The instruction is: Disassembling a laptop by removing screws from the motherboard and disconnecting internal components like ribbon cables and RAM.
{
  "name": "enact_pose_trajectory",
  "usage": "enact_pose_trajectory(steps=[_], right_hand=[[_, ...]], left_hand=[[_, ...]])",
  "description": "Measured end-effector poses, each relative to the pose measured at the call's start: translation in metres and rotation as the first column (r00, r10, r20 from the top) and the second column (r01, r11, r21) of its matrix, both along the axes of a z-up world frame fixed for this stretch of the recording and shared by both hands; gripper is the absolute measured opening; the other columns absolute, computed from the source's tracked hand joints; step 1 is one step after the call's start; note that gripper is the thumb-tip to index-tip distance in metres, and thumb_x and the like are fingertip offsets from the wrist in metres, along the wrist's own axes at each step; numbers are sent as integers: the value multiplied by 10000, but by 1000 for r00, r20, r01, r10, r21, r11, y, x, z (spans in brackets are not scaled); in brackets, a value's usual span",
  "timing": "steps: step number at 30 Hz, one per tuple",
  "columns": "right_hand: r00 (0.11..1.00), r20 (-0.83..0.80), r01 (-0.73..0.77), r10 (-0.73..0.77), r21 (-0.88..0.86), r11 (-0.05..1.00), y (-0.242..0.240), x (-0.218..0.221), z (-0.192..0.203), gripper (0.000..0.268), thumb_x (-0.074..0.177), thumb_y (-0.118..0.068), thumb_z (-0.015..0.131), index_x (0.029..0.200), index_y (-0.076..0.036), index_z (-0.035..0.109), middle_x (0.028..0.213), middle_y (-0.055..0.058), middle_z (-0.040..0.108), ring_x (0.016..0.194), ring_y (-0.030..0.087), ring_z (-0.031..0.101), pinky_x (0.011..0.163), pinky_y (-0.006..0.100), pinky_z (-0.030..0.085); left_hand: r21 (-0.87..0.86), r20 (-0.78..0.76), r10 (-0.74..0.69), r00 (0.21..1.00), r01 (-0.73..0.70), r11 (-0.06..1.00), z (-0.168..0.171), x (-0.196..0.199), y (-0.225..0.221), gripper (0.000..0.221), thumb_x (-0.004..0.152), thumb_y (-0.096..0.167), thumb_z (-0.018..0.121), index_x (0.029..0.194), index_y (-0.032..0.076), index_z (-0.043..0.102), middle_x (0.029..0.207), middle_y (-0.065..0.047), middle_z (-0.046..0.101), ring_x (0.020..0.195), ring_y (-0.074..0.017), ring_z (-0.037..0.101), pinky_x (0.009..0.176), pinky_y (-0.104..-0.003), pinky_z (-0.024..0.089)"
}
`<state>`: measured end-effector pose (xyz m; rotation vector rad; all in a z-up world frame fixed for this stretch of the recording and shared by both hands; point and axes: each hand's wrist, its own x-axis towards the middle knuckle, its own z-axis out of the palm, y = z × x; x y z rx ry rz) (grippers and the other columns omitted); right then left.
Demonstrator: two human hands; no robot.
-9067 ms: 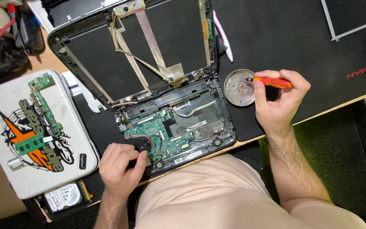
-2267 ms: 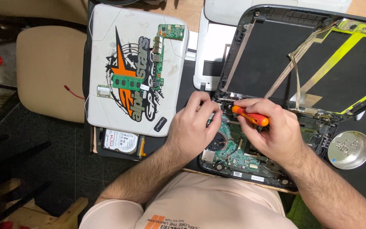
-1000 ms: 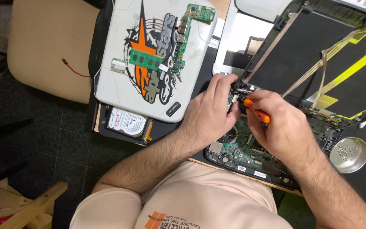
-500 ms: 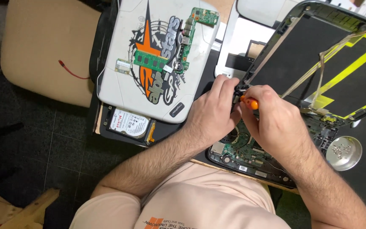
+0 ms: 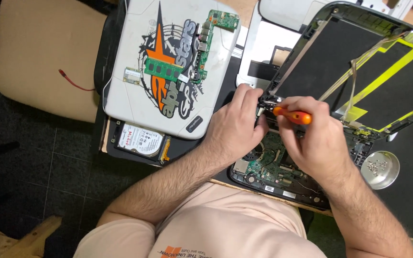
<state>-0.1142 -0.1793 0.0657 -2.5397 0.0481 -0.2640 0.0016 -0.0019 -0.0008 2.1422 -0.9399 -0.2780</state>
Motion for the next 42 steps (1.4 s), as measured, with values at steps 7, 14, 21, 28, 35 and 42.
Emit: enact_pose_trajectory(steps=[7, 14, 21, 28, 35, 42], right_hand=[[1000, -5, 1, -1, 61, 998, -5, -3, 0, 363, 1220, 22, 763, 1449, 13, 481, 1431, 239, 829, 1204, 402, 876, 942, 508, 690], [992, -28, -120, 119, -20, 993, -8, 1, -6, 367, 1198, 33, 769, 1438, 22, 491, 1451, 251, 794, 1233, 421, 855, 976, 491, 673], [990, -48, -135, 132, -63, 989, -4, 4, -7, 406, 1169, 56, 790, 1430, 23, 480, 1442, 264, 794, 1227, 409, 864, 951, 476, 702], [998, -53, -49, 46, -49, 998, -3, -3, -7, 427, 1182, 40, 804, 1464, 21, 484, 1465, 260, 823, 1172, 417, 875, 885, 540, 709], [995, -104, -9, -6, -144, 990, 3, 2, -8, 413, 1198, -47, 829, 1502, 24, 559, 1406, 181, 836, 1052, 394, 863, 859, 517, 685], [997, -45, 68, -70, -36, 997, 6, 16, 3, 312, 1252, 8, 787, 1452, 51, 550, 1353, 213, 853, 1119, 385, 863, 913, 508, 667]], left_hand=[[-2, 53, 7, 999, -7, 1000, -1, -1, 0, 500, 1030, 163, 831, 1467, 21, 633, 1374, -174, 635, 866, -410, 829, 636, -532, 703], [-7, 51, 20, 999, -19, 1000, -4, -1, -1, 571, 953, 155, 848, 1468, 61, 621, 1396, -168, 642, 920, -456, 833, 653, -585, 677], [-11, 26, 21, 999, -21, 1000, -4, 0, -1, 580, 951, 181, 867, 1460, 66, 614, 1346, -164, 633, 841, -451, 818, 587, -582, 645], [-7, -2, 12, 1000, -12, 1000, -5, 0, -1, 571, 968, 160, 831, 1484, 66, 606, 1402, -177, 639, 919, -471, 827, 665, -607, 671], [-23, 1, 42, 999, -42, 999, -3, 0, -2, 520, 974, 182, 843, 1439, 86, 630, 1353, -171, 636, 823, -479, 810, 551, -614, 605], [-37, 59, 49, 997, -46, 998, -4, -1, -1, 560, 944, 153, 855, 1449, 62, 630, 1332, -169, 630, 789, -429, 818, 541, -559, 611]])
